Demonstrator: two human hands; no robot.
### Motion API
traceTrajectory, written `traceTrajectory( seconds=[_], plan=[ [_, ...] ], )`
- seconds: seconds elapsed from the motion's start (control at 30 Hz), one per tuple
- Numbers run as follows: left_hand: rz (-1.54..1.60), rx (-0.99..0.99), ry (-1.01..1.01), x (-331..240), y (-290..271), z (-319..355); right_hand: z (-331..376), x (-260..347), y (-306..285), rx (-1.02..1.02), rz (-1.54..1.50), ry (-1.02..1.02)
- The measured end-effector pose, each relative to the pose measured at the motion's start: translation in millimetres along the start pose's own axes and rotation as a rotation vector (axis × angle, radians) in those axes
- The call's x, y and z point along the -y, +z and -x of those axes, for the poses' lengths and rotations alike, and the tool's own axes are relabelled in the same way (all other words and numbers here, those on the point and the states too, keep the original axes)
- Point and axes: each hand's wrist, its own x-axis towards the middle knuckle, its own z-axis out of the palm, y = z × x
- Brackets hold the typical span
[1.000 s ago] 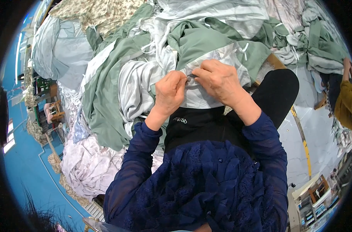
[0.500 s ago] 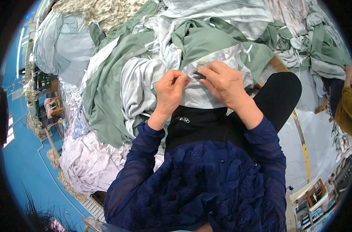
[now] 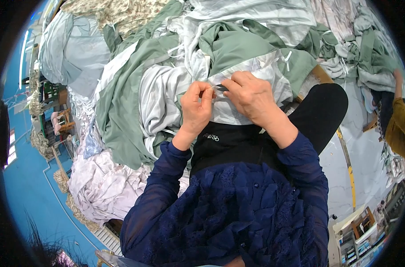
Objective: Trimming loose threads from fabric pillow covers using thread snips.
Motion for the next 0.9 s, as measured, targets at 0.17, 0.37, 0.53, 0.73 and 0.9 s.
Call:
traceTrajectory(
  seconds=[0.17,0.37,0.53,0.73,0.9],
  plan=[
    [-0.032,-0.013,-0.061,14,4,1,6,-8,-3,0.018,-0.053,0.124],
    [0.007,0.070,-0.025,1,2,-13,10,-11,-8,0.046,-0.108,0.206],
    [-0.112,0.082,0.059,-2,7,-14,13,-11,-5,0.016,-0.201,0.265],
    [-0.352,0.076,0.280,0,11,-17,16,-12,-5,0.009,-0.205,0.267],
    [-0.406,0.058,0.300,8,9,-12,8,-2,-8,-0.036,-0.302,0.314]
  ],
)
